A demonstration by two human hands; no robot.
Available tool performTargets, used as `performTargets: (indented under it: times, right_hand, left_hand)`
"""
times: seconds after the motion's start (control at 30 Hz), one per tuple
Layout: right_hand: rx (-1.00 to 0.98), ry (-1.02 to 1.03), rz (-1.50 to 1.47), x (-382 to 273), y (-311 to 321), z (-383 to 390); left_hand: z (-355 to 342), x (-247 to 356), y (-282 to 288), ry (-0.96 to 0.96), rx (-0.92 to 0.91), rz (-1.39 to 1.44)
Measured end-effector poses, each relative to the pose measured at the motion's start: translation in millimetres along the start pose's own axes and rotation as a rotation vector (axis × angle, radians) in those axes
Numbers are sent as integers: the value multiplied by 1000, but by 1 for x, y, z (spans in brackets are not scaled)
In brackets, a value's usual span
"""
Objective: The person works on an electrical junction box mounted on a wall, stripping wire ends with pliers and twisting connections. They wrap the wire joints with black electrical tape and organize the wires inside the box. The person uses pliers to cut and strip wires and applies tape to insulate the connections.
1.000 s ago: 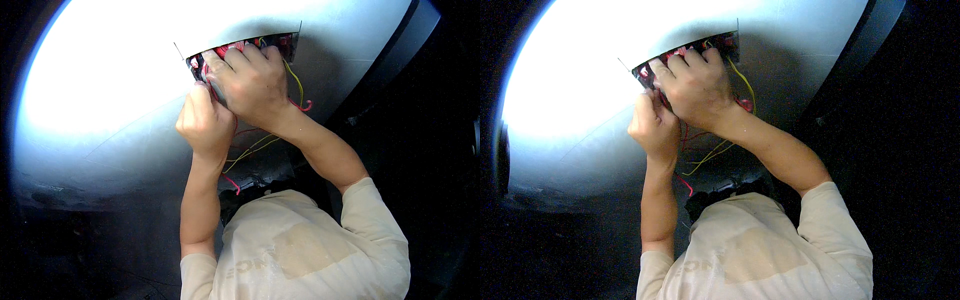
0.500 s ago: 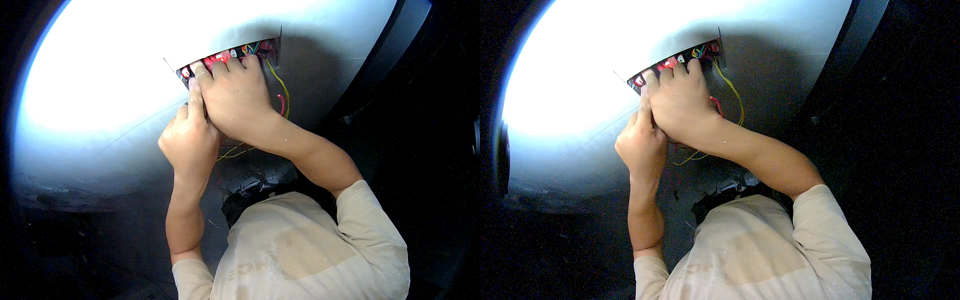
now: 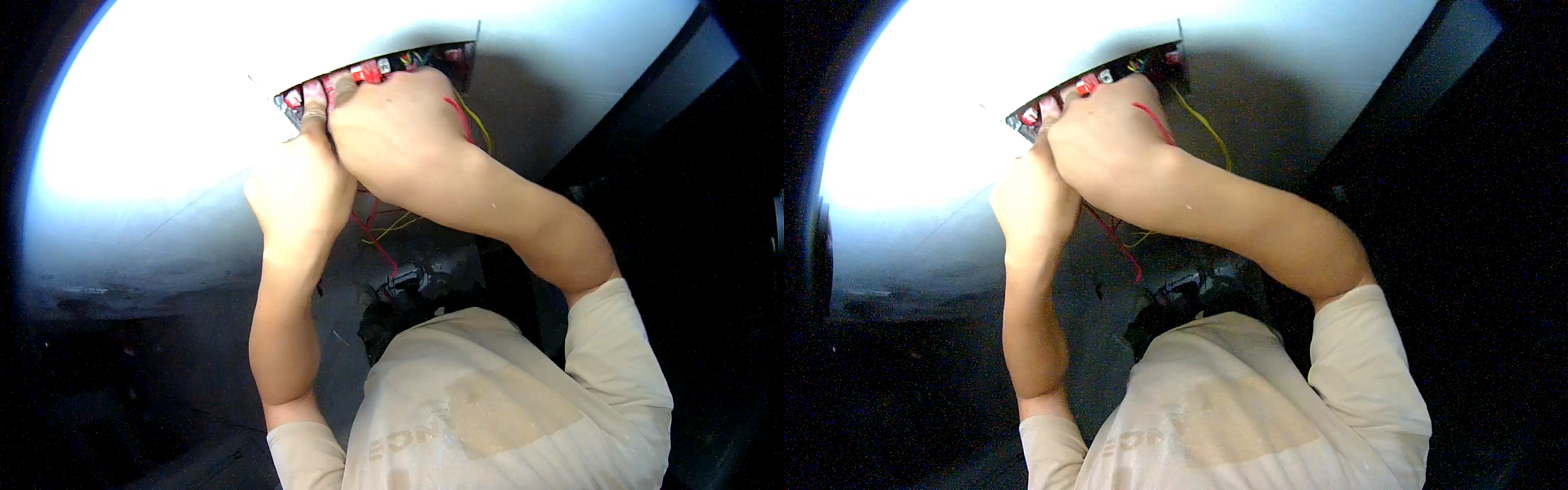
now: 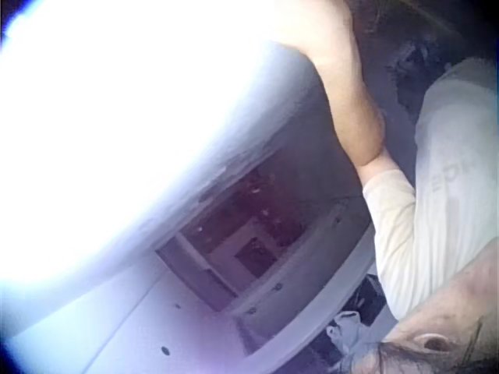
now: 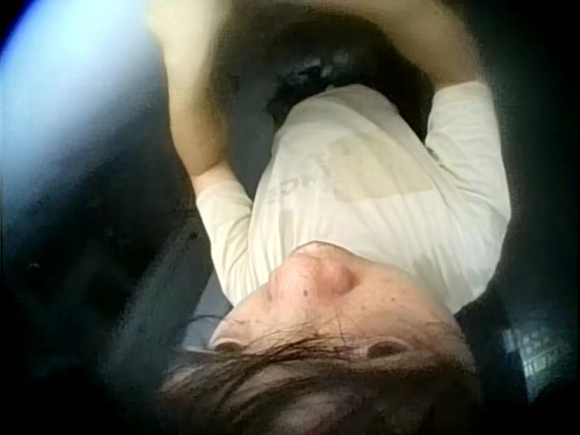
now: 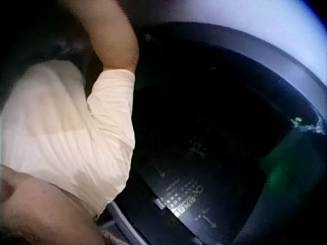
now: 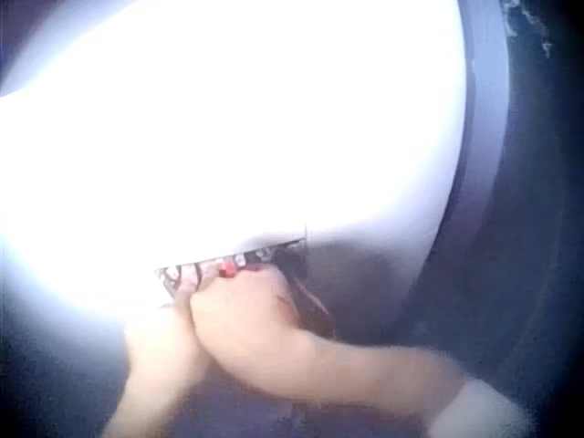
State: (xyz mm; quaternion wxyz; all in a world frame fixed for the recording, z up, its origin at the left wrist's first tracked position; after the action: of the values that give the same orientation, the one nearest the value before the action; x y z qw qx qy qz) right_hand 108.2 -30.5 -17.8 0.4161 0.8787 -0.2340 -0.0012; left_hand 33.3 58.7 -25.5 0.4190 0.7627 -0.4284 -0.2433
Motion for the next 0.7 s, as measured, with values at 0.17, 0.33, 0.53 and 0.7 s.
performTargets:
  times: [0.17, 0.33, 0.53, 0.7]
  right_hand:
    - [56, 62, 30, -7, -4, -2]
    - [199, 59, -100, 2, 2, 39]
    - [461, 27, -502, -27, 35, 148]
    - [-50, -718, -759, -71, -38, 314]
  left_hand:
    - [18, -13, -15, -96, 57, 38]
    - [53, -30, -14, -291, 588, 333]
    - [54, -44, -30, 222, 220, 956]
    - [40, -37, -44, 230, 278, 865]
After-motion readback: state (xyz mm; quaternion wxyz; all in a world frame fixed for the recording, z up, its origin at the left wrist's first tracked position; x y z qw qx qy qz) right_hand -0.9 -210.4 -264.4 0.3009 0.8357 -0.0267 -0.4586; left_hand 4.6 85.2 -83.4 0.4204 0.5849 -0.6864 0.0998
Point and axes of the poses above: each hand's wrist, its own z-axis away from the middle knuckle, its own y-axis out of the back of the hand, x = y × z, the point moved 3 cm from there along -z, towards the middle knuckle, and after that the axes turned 9 degrees about x, right-handed, at the moved point
